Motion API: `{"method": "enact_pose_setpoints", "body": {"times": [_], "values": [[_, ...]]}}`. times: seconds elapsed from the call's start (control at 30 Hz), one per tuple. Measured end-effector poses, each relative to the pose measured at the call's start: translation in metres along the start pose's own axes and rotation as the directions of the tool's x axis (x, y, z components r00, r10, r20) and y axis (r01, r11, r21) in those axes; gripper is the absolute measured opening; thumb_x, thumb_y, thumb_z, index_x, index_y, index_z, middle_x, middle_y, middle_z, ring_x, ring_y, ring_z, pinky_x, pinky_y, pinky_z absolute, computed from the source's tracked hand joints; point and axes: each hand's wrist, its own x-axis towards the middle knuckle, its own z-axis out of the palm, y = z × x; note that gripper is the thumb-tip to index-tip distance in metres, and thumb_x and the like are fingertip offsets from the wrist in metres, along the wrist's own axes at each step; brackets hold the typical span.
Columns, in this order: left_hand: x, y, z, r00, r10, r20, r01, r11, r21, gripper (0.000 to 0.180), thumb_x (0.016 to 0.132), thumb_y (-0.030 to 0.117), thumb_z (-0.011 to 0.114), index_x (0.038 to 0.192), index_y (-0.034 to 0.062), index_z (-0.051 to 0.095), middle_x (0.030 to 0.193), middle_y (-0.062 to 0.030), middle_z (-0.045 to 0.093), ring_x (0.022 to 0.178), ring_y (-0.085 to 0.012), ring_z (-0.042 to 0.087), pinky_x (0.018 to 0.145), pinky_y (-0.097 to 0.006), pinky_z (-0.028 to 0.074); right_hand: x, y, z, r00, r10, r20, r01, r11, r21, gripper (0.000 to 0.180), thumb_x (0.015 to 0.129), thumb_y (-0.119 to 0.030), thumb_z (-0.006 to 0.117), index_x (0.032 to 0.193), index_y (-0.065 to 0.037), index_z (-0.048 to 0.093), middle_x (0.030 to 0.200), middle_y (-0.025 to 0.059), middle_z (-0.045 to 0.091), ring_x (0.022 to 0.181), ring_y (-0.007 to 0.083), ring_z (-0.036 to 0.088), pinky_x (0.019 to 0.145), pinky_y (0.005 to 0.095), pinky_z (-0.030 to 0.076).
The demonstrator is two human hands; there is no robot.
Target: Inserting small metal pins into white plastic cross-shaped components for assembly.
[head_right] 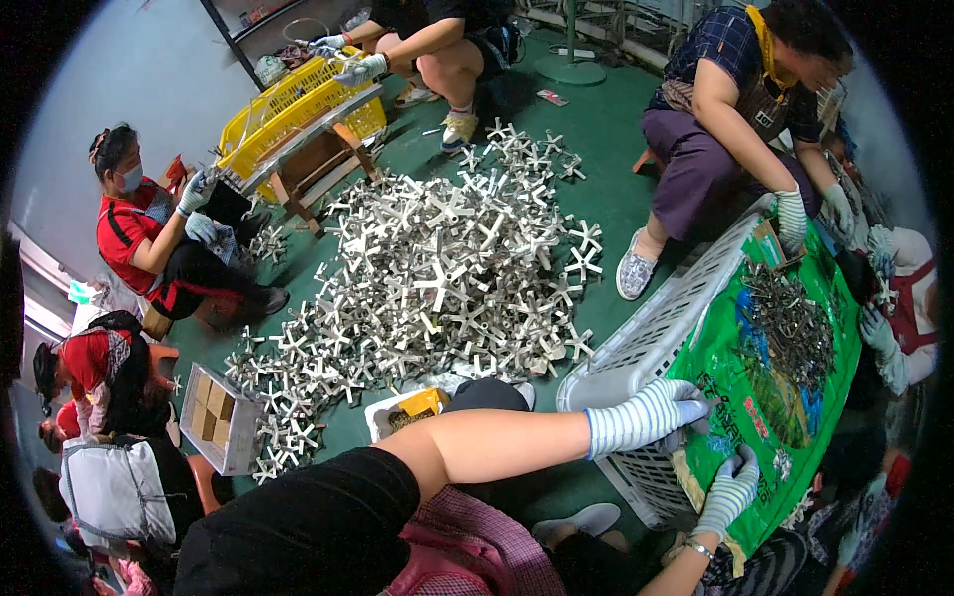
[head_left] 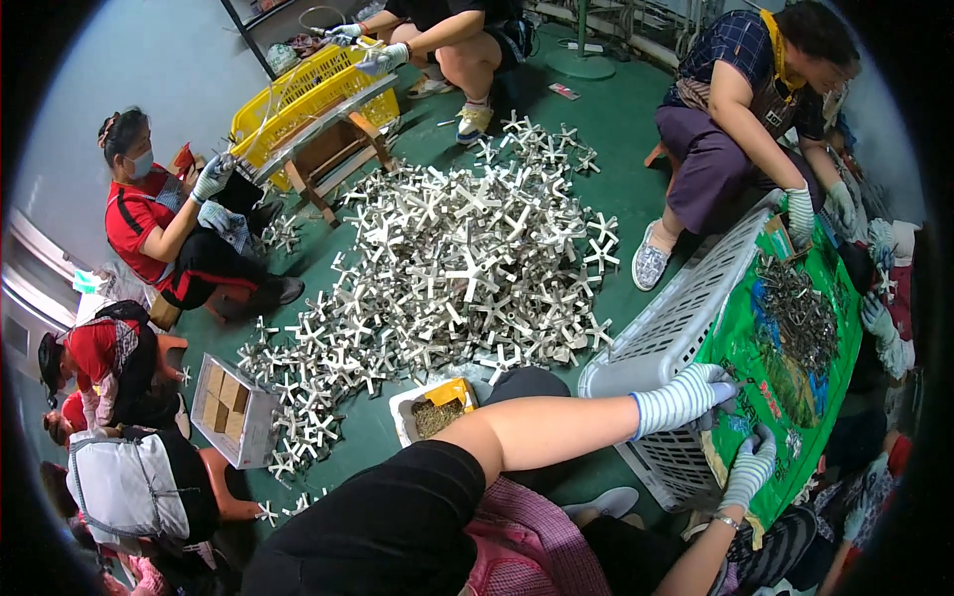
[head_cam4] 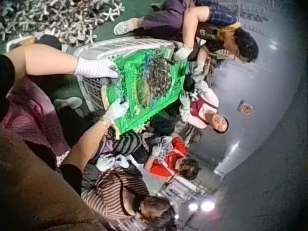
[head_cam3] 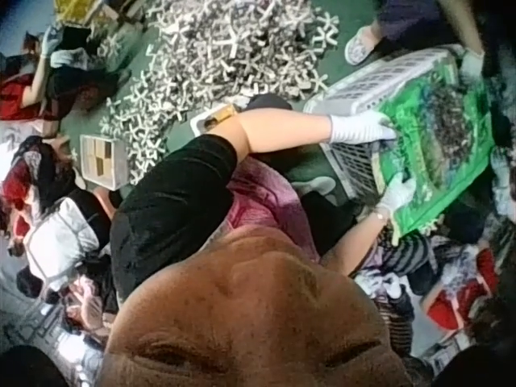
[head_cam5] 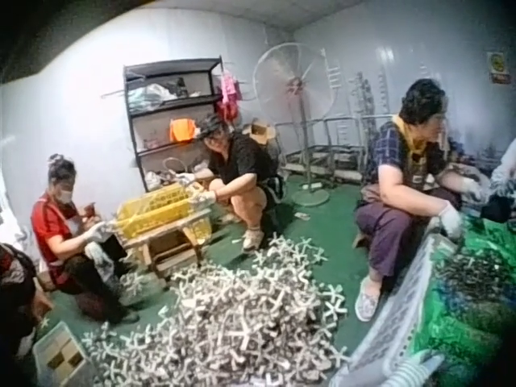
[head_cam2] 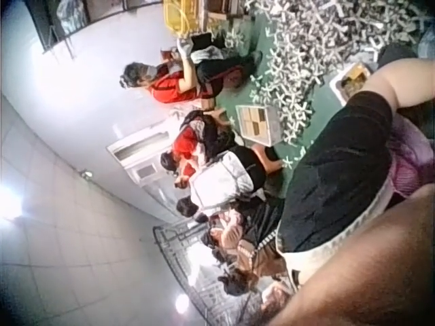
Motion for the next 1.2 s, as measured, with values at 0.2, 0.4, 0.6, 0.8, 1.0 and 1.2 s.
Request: {"method": "enact_pose_setpoints", "body": {"times": [0.2, 0.4, 0.6, 0.8, 1.0, 1.2], "values": [[-0.01, 0.02, 0.006, 0.991, 0.13, 0.023, -0.132, 0.96, 0.248, 0.03, 0.091, 0.031, 0.055, 0.098, 0.0016, 0.059, 0.078, -0.0058, 0.065, 0.051, -0.0104, 0.053, 0.048, -0.026, 0.045, -0.008, 0.017, -0.021, 0.999, 0.003, -0.043, 0.008, 0.968, 0.25, 0.032, 0.083, -0.004, 0.054, 0.115, 0.004, 0.055, 0.109, 0.0169, 0.061, 0.098, 0.0248, 0.058, 0.09, 0.0348, 0.045], [0.0, 0.019, -0.01, 0.999, 0.018, -0.039, -0.015, 0.996, 0.09, 0.028, 0.091, 0.029, 0.055, 0.102, 0.003, 0.056, 0.08, -0.0059, 0.067, 0.05, -0.0086, 0.052, 0.044, -0.023, 0.043, -0.011, -0.063, -0.021, 0.996, 0.084, -0.011, -0.063, 0.822, 0.565, 0.037, 0.082, -0.005, 0.06, 0.118, 0.0, 0.057, 0.094, 0.0074, 0.064, 0.081, 0.0116, 0.059, 0.073, 0.0258, 0.049], [0.005, 0.007, -0.002, 0.999, -0.053, -0.01, 0.054, 0.994, 0.1, 0.023, 0.09, 0.026, 0.058, 0.097, 0.0043, 0.057, 0.08, -0.0055, 0.067, 0.045, -0.0061, 0.049, 0.037, -0.019, 0.038, -0.017, -0.072, -0.03, 0.993, 0.105, 0.059, -0.115, 0.669, 0.734, 0.029, 0.082, 0.0, 0.061, 0.111, 0.0, 0.06, 0.088, 0.0015, 0.061, 0.074, 0.0048, 0.055, 0.068, 0.0184, 0.047], [0.001, 0.004, 0.008, 0.996, -0.092, 0.013, 0.09, 0.989, 0.119, 0.022, 0.091, 0.023, 0.057, 0.1, 0.0029, 0.058, 0.077, -0.0047, 0.067, 0.043, -0.0055, 0.049, 0.035, -0.019, 0.037, -0.023, -0.092, -0.036, 0.991, 0.025, 0.133, -0.132, 0.419, 0.898, 0.031, 0.083, 0.003, 0.061, 0.113, 0.001, 0.058, 0.089, 0.0033, 0.061, 0.075, 0.0064, 0.057, 0.068, 0.02, 0.048], [0.005, -0.009, 0.012, 0.998, -0.035, 0.058, 0.021, 0.974, 0.224, 0.02, 0.092, 0.022, 0.054, 0.099, 0.0034, 0.059, 0.078, -0.0032, 0.067, 0.045, -0.005, 0.052, 0.035, -0.019, 0.039, -0.019, -0.099, -0.033, 0.967, 0.091, 0.239, -0.256, 0.314, 0.914, 0.031, 0.082, 0.002, 0.063, 0.112, 0.002, 0.058, 0.087, 0.0051, 0.062, 0.073, 0.0096, 0.061, 0.062, 0.0211, 0.051], [0.005, -0.009, 0.016, 0.999, -0.031, 0.045, 0.018, 0.964, 0.265, 0.021, 0.093, 0.023, 0.054, 0.1, 0.0038, 0.058, 0.08, -0.0034, 0.067, 0.045, -0.005, 0.052, 0.035, -0.019, 0.039, -0.017, -0.096, -0.033, 0.982, 0.106, 0.158, -0.185, 0.338, 0.923, 0.038, 0.081, 0.002, 0.066, 0.117, 0.002, 0.054, 0.088, 0.0039, 0.059, 0.072, 0.0092, 0.059, 0.062, 0.0214, 0.051]]}}
